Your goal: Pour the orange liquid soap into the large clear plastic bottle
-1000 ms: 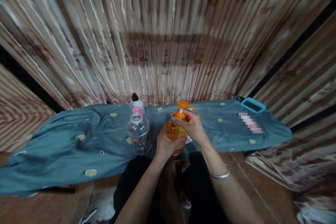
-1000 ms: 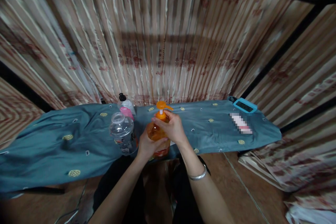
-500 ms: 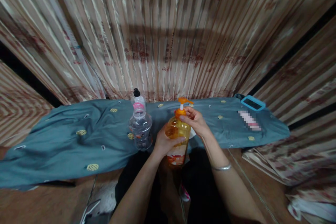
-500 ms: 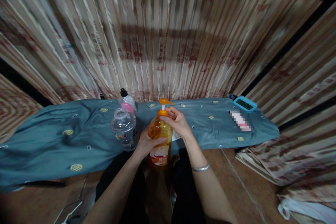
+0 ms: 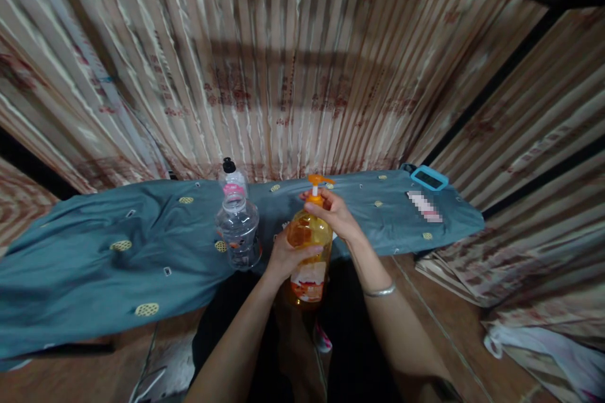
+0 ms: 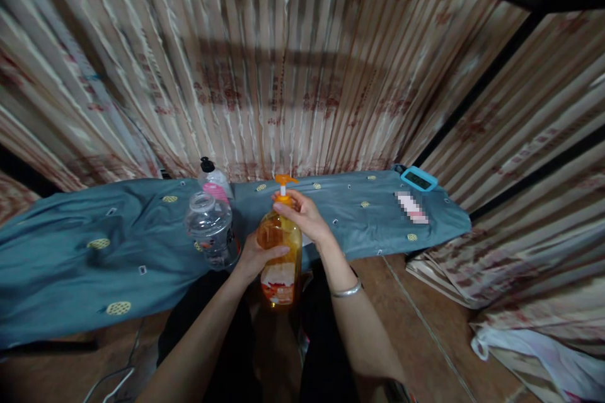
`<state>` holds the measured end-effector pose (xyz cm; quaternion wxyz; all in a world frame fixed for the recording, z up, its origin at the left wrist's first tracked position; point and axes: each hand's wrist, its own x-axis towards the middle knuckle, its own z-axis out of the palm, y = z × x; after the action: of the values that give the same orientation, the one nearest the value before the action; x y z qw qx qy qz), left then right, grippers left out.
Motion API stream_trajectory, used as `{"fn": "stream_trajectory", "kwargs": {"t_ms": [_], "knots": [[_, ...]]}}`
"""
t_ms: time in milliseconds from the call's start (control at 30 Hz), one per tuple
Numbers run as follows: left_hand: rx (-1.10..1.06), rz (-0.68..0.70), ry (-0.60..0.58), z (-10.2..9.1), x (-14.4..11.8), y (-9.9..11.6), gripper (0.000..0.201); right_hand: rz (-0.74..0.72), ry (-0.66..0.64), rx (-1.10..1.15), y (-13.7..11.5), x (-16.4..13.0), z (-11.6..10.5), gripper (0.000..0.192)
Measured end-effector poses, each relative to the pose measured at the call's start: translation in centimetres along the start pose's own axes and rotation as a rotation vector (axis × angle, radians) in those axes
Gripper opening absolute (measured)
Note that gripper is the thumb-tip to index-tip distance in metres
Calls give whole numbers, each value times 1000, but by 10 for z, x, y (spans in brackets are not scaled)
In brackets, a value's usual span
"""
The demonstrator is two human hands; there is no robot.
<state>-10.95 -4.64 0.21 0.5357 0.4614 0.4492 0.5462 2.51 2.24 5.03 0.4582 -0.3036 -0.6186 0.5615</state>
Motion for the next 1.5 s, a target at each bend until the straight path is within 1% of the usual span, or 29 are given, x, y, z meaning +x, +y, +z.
{"fn": "stream_trajectory", "kwargs": {"t_ms": [67, 133, 167, 233, 300, 367, 467, 567, 667, 767, 833, 967, 1067, 1133, 1200, 1267, 1367, 1500], "knots": [[64, 10, 18, 1, 1, -1, 53, -16, 84, -20, 6, 3, -1, 24], [87, 18, 30, 1, 3, -2, 52, -23, 130, -26, 8, 4, -2, 20], [82, 22, 31, 1, 3, -4, 52, -18, 128, -22, 8, 3, -2, 19], [51, 41, 24, 0, 4, -6, 52, 2, 77, -3, 3, -1, -3, 18], [14, 48, 5, 0, 4, -9, 54, 24, 4, 23, -1, -5, -4, 23], [-18, 43, -22, -1, 5, -11, 58, 21, -21, 43, -1, -6, -5, 29], [-44, 25, -36, -1, 6, -12, 64, -4, 43, 47, 5, -3, -7, 24], [-58, -2, -28, -1, 7, -11, 66, -1, 95, 33, 9, -1, -9, 18], [-80, -15, -28, -1, 7, -11, 66, 34, 40, 37, 4, -5, -9, 16], [-93, -15, -41, -1, 7, -13, 67, 55, -19, 53, -2, -8, -8, 25], [-86, -15, -50, -2, 8, -15, 66, 47, 6, 55, -1, -7, -8, 24], [-62, -25, -61, -3, 9, -17, 64, 45, 88, 34, 6, -1, -9, 15], [-77, -20, -70, -3, 9, -15, 66, 58, 46, 40, 2, -2, -9, 15], [-88, -18, -64, -3, 9, -14, 66, 66, -16, 60, -3, -4, -9, 22], [-97, -25, -62, -2, 9, -12, 65, 61, -44, 75, -5, -6, -9, 30], [-113, -35, -68, -2, 8, -11, 63, 49, -19, 65, -3, -6, -10, 28], [-144, -51, -74, -1, 9, -11, 61, 43, 36, 10, 3, -4, -11, 14], [-157, -63, -63, 0, 9, -11, 60, 3, 56, -50, 1, 0, -12, 13]]}}
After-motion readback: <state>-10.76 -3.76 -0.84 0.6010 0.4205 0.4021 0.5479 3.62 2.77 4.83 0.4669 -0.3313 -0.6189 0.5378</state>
